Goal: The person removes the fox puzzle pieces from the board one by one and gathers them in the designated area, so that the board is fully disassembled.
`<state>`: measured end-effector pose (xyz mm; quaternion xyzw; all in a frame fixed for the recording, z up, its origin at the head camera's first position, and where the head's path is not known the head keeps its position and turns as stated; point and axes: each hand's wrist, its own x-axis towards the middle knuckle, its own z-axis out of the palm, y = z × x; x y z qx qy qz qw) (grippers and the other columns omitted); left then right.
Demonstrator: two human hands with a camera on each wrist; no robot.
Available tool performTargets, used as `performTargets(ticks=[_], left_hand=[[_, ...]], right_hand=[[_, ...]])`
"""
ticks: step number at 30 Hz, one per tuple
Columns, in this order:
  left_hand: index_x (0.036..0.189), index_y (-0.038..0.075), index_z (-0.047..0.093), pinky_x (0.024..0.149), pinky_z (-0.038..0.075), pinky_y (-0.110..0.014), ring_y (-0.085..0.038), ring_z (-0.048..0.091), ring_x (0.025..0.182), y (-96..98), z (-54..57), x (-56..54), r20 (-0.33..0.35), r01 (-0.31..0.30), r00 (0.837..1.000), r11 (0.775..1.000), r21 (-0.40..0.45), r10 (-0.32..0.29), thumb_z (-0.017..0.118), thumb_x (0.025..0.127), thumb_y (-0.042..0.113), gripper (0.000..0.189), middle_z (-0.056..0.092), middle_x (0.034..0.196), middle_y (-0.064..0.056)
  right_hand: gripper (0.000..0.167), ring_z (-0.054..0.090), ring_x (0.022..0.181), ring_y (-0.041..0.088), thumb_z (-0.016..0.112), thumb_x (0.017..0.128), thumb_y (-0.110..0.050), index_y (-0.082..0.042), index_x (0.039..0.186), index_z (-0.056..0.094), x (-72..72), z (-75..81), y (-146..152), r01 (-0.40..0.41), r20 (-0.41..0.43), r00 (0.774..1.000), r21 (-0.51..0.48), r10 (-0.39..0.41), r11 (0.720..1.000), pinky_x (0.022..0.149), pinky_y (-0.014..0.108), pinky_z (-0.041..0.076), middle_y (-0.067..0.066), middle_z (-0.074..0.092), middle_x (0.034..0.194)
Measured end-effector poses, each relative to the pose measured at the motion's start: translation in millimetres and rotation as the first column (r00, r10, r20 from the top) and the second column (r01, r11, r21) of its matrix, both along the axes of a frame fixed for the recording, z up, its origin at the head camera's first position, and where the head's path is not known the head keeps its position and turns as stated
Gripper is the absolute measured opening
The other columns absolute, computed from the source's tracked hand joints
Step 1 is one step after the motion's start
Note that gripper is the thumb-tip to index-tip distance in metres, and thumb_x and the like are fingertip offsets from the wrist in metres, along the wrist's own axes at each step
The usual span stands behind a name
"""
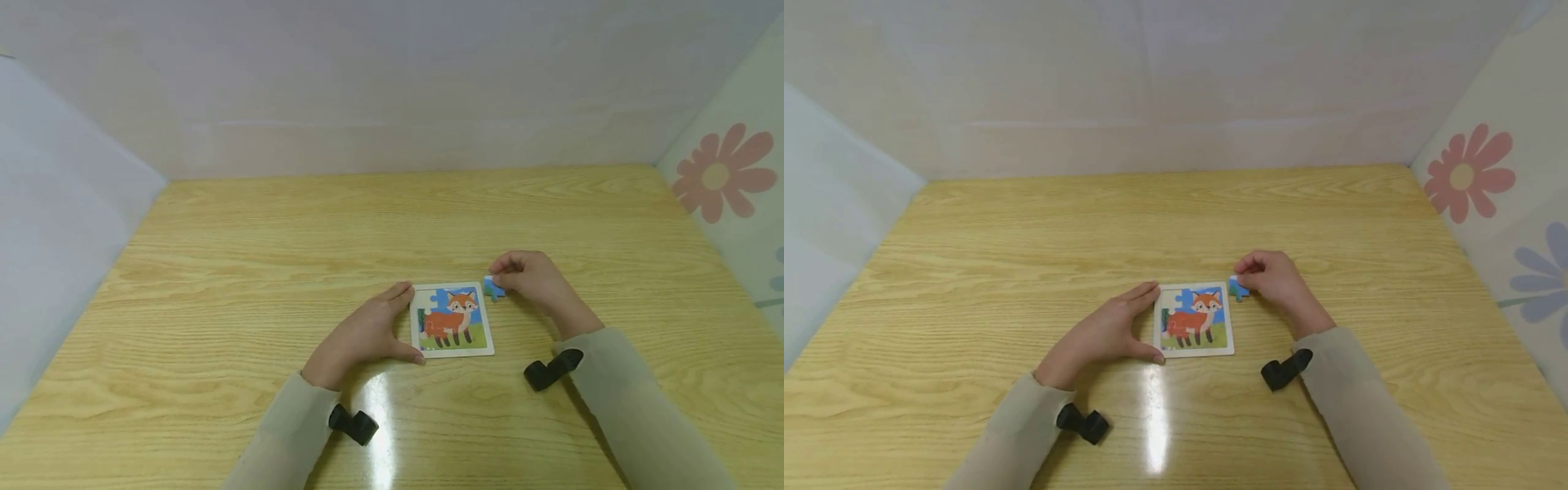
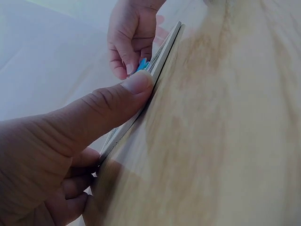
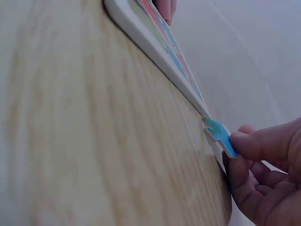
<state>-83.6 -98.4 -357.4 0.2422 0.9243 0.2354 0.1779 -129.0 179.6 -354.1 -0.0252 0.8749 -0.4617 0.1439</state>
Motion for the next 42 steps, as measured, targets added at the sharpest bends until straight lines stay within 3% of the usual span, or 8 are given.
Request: performTargets(ticks=[7, 15, 35, 42], left_hand=[[0.146, 0.004, 0.026, 0.111, 0.026, -0.035, -0.022, 0.022, 0.14, 0.3, -0.5, -1.2, 0.005, -0.007, 1.0, 1.0, 0.003, 0.007, 0.081, 0.062, 0.05, 0.11, 0.02, 0.154, -0.006], [0.146, 0.004, 0.026, 0.111, 0.026, -0.035, -0.022, 0.022, 0.139, 0.3, 0.7, -2.0, 0.013, -0.006, 1.0, 1.0, 0.002, 0.006, 0.081, 0.062, 0.05, 0.11, 0.02, 0.154, -0.007], [0.146, 0.005, 0.026, 0.111, 0.025, -0.034, -0.021, 0.021, 0.14, -1.8, 2.1, -3.8, 0.018, -0.022, 1.0, 1.0, 0.01, 0.022, 0.082, 0.062, 0.048, 0.11, 0.019, 0.154, -0.005], [0.146, 0.004, 0.026, 0.111, 0.027, -0.035, -0.021, 0.022, 0.139, -0.8, 1.5, -1.9, 0.026, -0.022, 0.999, 1.0, 0.021, 0.022, 0.082, 0.063, 0.048, 0.109, 0.02, 0.154, -0.006]], right_hand=[[0.011, 0.056, 0.088, 0.024, 0.062, 0.087, -0.007, -0.002, 0.096, 0.067, -0.3, 1.4, -5.8, -0.006, -0.11, 0.994, 0.166, 0.025, 0.986, 0.08, 0.036, 0.045, 0.014, 0.066, 0.094], [0.008, 0.058, 0.092, 0.027, 0.063, 0.087, -0.007, -0.004, 0.092, 0.068, 0.9, 2.2, -7.2, 0.003, -0.162, 0.986, 0.214, 0.032, 0.977, 0.086, 0.045, 0.044, 0.013, 0.067, 0.093], [0.009, 0.057, 0.092, 0.026, 0.063, 0.087, -0.008, -0.005, 0.094, 0.069, -4.0, -4.2, -5.4, 0.018, -0.143, 0.99, 0.187, 0.01, 0.982, 0.087, 0.043, 0.045, 0.012, 0.066, 0.095], [0.013, 0.058, 0.089, 0.026, 0.061, 0.089, -0.012, -0.003, 0.097, 0.067, -0.3, -6.3, -3.6, 0.111, -0.225, 0.971, 0.119, -0.082, 0.987, 0.077, 0.036, 0.046, 0.014, 0.067, 0.096]])
